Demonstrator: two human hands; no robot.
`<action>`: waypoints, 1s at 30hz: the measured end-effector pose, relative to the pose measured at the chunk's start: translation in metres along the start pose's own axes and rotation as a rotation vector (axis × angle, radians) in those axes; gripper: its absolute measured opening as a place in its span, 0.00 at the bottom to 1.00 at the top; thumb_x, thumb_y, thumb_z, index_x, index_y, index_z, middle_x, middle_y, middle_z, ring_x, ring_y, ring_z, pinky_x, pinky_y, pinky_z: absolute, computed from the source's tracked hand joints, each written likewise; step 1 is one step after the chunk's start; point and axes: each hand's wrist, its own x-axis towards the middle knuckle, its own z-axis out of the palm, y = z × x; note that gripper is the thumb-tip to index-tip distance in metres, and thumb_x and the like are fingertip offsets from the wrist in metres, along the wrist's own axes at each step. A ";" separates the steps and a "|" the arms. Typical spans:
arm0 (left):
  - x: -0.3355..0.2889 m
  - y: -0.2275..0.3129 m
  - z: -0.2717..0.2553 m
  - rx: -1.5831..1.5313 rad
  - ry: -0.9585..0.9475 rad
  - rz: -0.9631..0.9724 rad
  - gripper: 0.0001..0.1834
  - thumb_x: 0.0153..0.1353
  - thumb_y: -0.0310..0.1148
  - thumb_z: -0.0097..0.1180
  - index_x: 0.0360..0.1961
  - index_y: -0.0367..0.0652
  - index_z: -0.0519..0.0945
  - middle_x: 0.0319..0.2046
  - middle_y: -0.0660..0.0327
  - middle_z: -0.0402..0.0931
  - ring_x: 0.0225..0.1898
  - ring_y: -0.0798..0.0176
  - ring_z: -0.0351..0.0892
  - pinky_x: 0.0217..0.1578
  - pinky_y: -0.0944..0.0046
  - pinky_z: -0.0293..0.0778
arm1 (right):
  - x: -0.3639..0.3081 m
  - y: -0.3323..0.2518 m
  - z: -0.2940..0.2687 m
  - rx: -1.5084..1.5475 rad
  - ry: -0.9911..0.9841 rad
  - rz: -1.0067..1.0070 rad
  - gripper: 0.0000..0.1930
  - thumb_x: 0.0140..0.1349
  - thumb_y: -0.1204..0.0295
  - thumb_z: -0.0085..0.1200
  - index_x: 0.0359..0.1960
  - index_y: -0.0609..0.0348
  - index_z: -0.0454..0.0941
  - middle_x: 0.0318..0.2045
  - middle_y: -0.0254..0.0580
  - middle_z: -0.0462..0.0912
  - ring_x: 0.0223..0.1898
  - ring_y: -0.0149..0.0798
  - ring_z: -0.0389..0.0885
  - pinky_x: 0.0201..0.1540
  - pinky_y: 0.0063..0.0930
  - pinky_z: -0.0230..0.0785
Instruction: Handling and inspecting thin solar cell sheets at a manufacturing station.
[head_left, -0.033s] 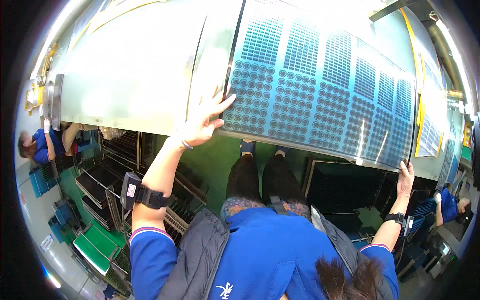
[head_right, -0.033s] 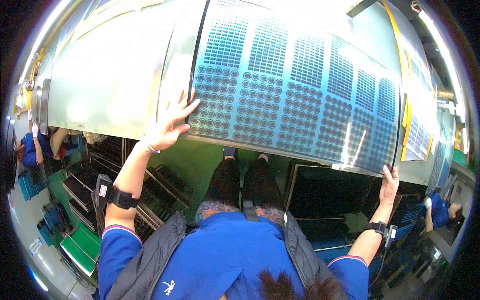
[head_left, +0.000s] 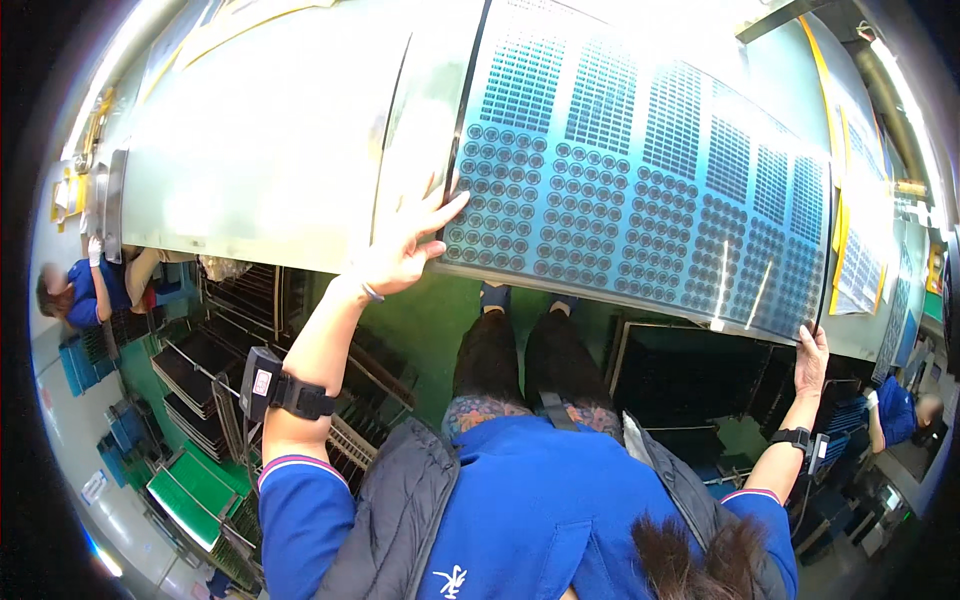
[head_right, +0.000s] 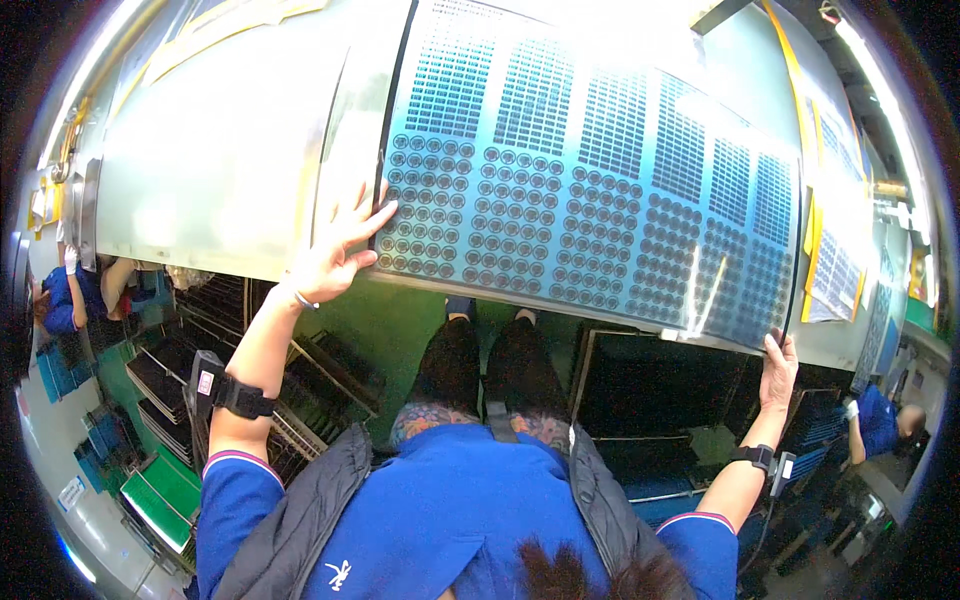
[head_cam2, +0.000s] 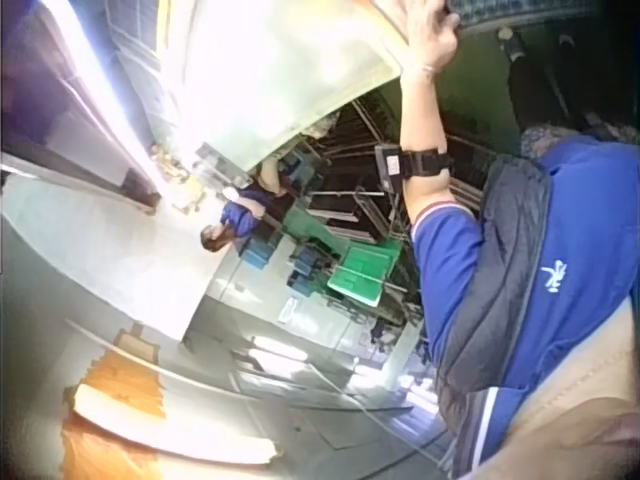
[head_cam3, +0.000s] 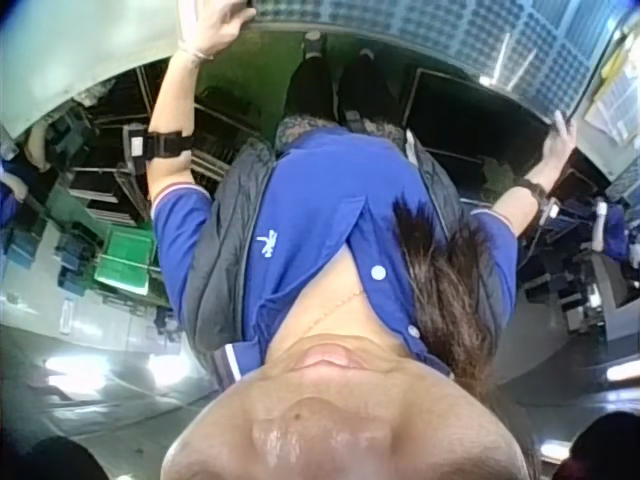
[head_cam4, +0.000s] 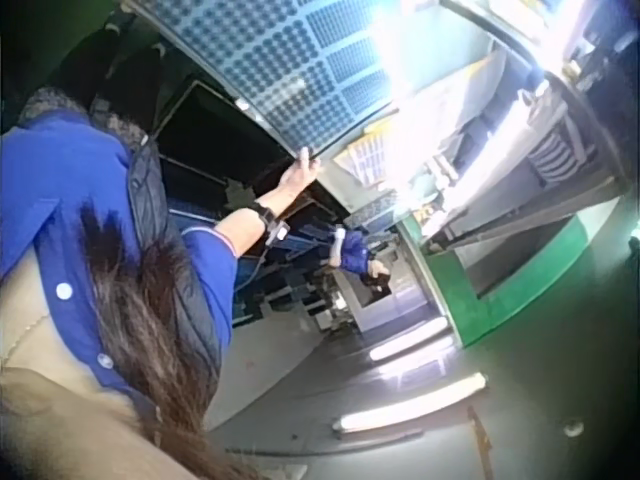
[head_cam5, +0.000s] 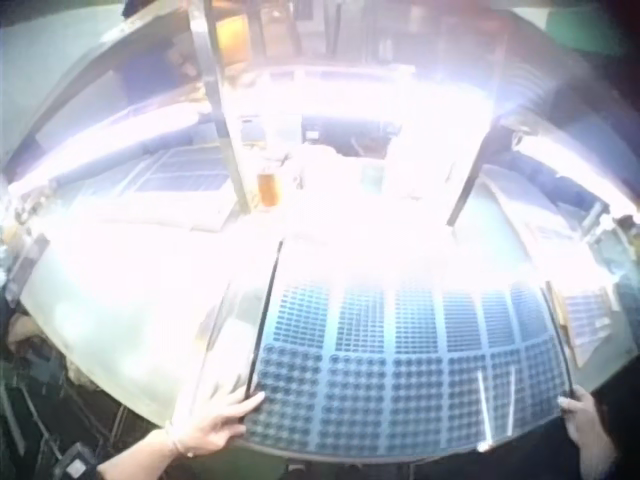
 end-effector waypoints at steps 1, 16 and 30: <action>-0.001 0.000 -0.002 0.014 -0.016 -0.013 0.40 0.49 0.17 0.53 0.66 0.55 0.61 0.69 0.59 0.47 0.72 0.54 0.36 0.68 0.51 0.28 | -0.003 -0.009 0.004 0.005 -0.114 0.031 0.12 0.56 0.79 0.58 0.43 0.56 0.76 0.43 0.30 0.78 0.45 0.25 0.74 0.51 0.20 0.62; 0.000 0.006 -0.002 -0.073 0.005 -0.057 0.38 0.50 0.19 0.53 0.65 0.54 0.63 0.68 0.59 0.51 0.71 0.56 0.38 0.68 0.51 0.27 | 0.005 -0.042 0.028 -0.144 -0.315 0.190 0.26 0.50 0.81 0.59 0.53 0.59 0.68 0.45 0.34 0.77 0.45 0.27 0.76 0.50 0.20 0.67; 0.006 0.018 -0.010 0.280 -0.039 -0.045 0.38 0.50 0.26 0.57 0.65 0.51 0.62 0.68 0.58 0.50 0.70 0.53 0.46 0.66 0.48 0.45 | 0.019 -0.059 0.026 -0.074 -0.411 0.169 0.37 0.41 0.76 0.62 0.58 0.61 0.64 0.54 0.48 0.71 0.55 0.45 0.70 0.55 0.38 0.63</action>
